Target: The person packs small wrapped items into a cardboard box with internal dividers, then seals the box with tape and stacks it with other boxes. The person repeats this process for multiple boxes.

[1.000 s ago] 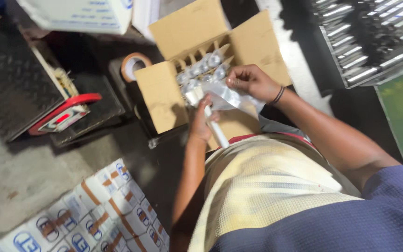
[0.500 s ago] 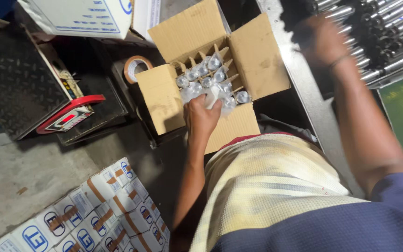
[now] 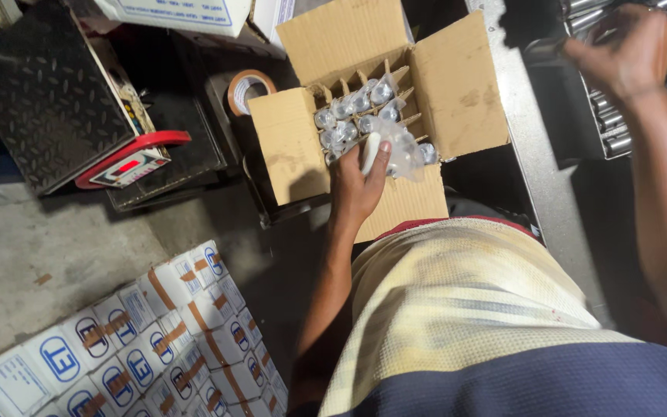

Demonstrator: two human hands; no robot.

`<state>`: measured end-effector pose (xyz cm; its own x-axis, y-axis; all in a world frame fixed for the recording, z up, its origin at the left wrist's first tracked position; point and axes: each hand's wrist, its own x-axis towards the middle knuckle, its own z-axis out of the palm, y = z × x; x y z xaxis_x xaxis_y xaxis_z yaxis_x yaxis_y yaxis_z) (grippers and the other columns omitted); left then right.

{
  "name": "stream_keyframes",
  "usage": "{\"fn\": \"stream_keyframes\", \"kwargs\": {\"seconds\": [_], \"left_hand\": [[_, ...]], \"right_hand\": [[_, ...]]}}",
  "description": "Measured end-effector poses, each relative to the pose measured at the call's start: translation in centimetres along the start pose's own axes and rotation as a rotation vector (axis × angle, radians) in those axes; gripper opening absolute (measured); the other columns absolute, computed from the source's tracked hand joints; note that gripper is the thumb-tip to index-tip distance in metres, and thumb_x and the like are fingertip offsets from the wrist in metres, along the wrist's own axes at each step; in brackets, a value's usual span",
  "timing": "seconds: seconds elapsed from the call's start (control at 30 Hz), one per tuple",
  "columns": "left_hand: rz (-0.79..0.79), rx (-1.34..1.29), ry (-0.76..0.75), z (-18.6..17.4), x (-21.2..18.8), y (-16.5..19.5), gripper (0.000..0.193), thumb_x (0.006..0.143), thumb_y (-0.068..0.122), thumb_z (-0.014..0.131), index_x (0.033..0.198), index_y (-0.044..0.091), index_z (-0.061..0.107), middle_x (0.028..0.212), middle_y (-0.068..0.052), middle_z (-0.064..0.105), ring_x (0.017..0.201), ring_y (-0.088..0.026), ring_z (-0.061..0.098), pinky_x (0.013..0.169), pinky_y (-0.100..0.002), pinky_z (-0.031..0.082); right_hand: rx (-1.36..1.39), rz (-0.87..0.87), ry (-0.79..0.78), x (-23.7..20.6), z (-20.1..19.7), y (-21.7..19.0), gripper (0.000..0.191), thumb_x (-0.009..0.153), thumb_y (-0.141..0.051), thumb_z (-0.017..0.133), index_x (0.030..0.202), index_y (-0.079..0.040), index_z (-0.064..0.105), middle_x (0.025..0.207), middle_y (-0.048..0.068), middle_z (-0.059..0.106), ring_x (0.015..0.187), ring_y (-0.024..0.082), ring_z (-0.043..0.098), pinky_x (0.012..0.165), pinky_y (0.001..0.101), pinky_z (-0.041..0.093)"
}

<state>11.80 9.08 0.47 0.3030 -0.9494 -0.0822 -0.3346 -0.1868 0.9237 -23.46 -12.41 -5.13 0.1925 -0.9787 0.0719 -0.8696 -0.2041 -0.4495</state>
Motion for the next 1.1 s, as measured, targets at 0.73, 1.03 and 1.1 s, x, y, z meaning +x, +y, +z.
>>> {"fn": "stream_keyframes", "kwargs": {"seconds": [0.73,1.03,1.1], "left_hand": [[-0.435,-1.36,0.049,-3.0,-4.7,-15.3,0.027,0.107,0.035,0.056,0.092,0.013,0.048,0.072,-0.004,0.054,0.05,-0.009,0.041,0.049,-0.026,0.039],[-0.409,-1.127,-0.029,-3.9,-6.5,-14.8,0.03,0.097,0.018,0.067,0.12,0.0,0.059,0.093,-0.012,0.068,0.076,-0.02,0.068,0.068,-0.035,0.057],[-0.409,-1.129,-0.129,-4.5,-6.4,-14.9,0.032,0.102,0.018,0.065,0.121,-0.007,0.057,0.11,-0.02,0.074,0.09,-0.027,0.074,0.081,-0.04,0.061]], "right_hand": [[1.041,-0.177,-0.419,-9.5,11.6,-22.6,0.032,0.101,-0.007,0.07,0.127,0.001,0.052,0.11,0.008,0.064,0.1,0.013,0.062,0.086,0.0291,0.054],[0.633,-0.185,-0.622,1.0,22.0,-26.4,0.077,0.075,-0.007,0.075,0.142,-0.01,0.035,0.113,0.021,0.066,0.081,0.026,0.069,0.073,0.0392,0.059],[0.891,-0.139,-0.656,-0.8,21.2,-24.4,0.088,0.078,-0.013,0.074,0.151,-0.016,0.024,0.123,0.01,0.063,0.09,0.018,0.074,0.072,0.0351,0.063]]}}
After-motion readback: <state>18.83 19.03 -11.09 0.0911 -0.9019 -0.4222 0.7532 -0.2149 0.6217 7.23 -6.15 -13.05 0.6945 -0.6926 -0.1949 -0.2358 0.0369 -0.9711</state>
